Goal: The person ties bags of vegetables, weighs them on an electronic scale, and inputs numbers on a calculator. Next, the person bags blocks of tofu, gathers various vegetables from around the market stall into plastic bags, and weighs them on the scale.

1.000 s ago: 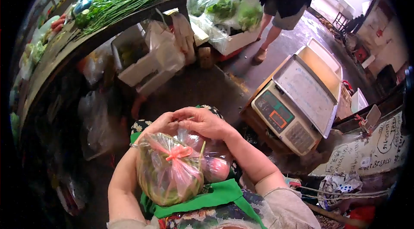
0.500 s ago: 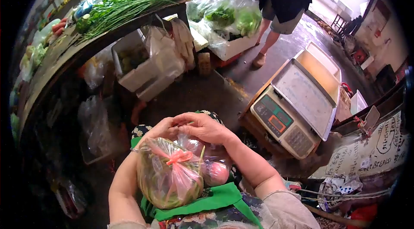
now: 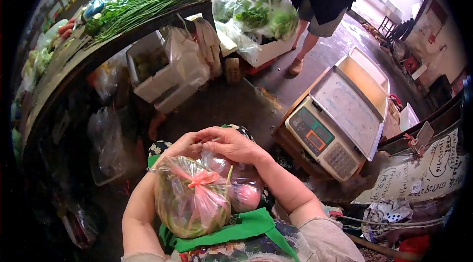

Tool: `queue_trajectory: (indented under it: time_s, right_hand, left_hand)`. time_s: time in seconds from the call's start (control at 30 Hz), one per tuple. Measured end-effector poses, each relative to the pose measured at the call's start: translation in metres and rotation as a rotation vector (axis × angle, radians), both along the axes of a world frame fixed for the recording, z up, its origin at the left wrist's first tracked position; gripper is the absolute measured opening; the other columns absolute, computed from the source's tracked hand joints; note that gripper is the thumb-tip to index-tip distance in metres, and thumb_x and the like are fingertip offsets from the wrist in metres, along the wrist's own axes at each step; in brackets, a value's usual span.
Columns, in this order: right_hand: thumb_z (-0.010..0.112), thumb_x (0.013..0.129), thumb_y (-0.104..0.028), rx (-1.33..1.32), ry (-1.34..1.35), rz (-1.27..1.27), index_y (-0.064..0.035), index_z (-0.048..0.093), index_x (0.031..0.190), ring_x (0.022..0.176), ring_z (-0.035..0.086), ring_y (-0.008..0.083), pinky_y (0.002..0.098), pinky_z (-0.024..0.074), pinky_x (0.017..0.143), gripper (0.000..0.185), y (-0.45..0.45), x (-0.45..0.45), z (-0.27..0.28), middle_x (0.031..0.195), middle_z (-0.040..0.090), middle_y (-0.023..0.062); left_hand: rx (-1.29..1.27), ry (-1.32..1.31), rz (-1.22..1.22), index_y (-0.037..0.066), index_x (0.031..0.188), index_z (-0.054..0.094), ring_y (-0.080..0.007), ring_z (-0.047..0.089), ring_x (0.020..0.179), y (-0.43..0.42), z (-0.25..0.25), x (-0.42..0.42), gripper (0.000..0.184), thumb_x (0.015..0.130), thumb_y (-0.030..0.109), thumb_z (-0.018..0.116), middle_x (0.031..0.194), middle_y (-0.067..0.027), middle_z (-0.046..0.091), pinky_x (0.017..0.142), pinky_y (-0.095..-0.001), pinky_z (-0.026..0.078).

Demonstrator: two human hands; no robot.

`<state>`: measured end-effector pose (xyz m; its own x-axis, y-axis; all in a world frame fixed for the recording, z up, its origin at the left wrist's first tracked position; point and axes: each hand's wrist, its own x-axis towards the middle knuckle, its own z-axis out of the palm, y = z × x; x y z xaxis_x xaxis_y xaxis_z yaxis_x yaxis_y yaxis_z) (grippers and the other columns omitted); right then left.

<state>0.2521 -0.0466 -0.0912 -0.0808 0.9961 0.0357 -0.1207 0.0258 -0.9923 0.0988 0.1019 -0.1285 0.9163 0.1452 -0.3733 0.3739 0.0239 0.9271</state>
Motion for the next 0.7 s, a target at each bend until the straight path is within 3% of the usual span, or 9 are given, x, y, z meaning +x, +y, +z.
queue_trajectory:
  time_s: [0.07, 0.17, 0.4, 0.53, 0.6, 0.7]
  right_hand:
    - [0.056, 0.094, -0.014, 0.021, -0.011, 0.008, -0.0008, 0.052, 0.126, 0.109, 0.055, 0.0159, 0.0293, 0.0440, 0.095, 0.035, 0.000, 0.001, -0.001, 0.117, 0.059, 0.0095]
    - [0.056, 0.094, -0.013, 0.012, 0.017, 0.005, -0.0009, 0.052, 0.127, 0.108, 0.055, 0.0158, 0.0290, 0.0441, 0.095, 0.035, -0.002, 0.000, 0.001, 0.117, 0.059, 0.0097]
    - [0.057, 0.094, -0.015, -0.005, 0.028, -0.004, -0.0009, 0.052, 0.127, 0.109, 0.055, 0.0157, 0.0291, 0.0440, 0.095, 0.036, -0.003, 0.000, 0.003, 0.117, 0.059, 0.0100]
    - [0.059, 0.091, -0.014, 0.036, 0.043, -0.051, 0.0007, 0.055, 0.121, 0.104, 0.058, 0.0161, 0.0300, 0.0459, 0.093, 0.033, -0.001, -0.002, -0.002, 0.112, 0.063, 0.0097]
    - [0.059, 0.092, -0.013, 0.027, 0.016, -0.047, 0.0007, 0.055, 0.121, 0.104, 0.058, 0.0162, 0.0302, 0.0458, 0.093, 0.033, -0.001, -0.001, -0.001, 0.113, 0.063, 0.0100]
    - [0.056, 0.095, -0.014, -0.010, 0.007, 0.000, -0.0010, 0.052, 0.127, 0.109, 0.055, 0.0154, 0.0287, 0.0440, 0.095, 0.035, 0.000, 0.001, -0.005, 0.118, 0.059, 0.0094]
  left_hand:
    - [-0.110, -0.084, 0.057, 0.000, 0.118, 0.058, -0.0141, 0.058, 0.095, -0.004, 0.000, -0.001, 0.029, 0.090, 0.005, 0.059, 0.107, -0.0049, 0.062, 0.082, -0.0291, 0.048]
    - [0.070, -0.006, 0.007, 0.000, 0.118, 0.059, -0.0141, 0.058, 0.094, -0.004, 0.004, 0.002, 0.028, 0.090, 0.004, 0.058, 0.107, -0.0051, 0.062, 0.082, -0.0290, 0.048]
    - [-0.094, -0.043, 0.071, -0.001, 0.118, 0.058, -0.0142, 0.058, 0.095, -0.008, 0.007, 0.000, 0.027, 0.091, 0.003, 0.057, 0.107, -0.0046, 0.062, 0.082, -0.0292, 0.049]
    - [-0.094, -0.010, 0.088, -0.001, 0.118, 0.058, -0.0146, 0.058, 0.096, -0.006, 0.000, 0.001, 0.027, 0.092, 0.003, 0.056, 0.108, -0.0046, 0.062, 0.083, -0.0298, 0.049]
    - [0.025, -0.009, 0.046, -0.001, 0.118, 0.058, -0.0151, 0.058, 0.097, -0.002, -0.004, 0.002, 0.027, 0.092, 0.002, 0.055, 0.108, -0.0050, 0.062, 0.083, -0.0304, 0.049]
    - [-0.071, -0.042, 0.073, -0.001, 0.118, 0.058, -0.0148, 0.058, 0.096, -0.010, 0.009, 0.002, 0.027, 0.092, 0.002, 0.055, 0.107, -0.0051, 0.062, 0.082, -0.0301, 0.049]
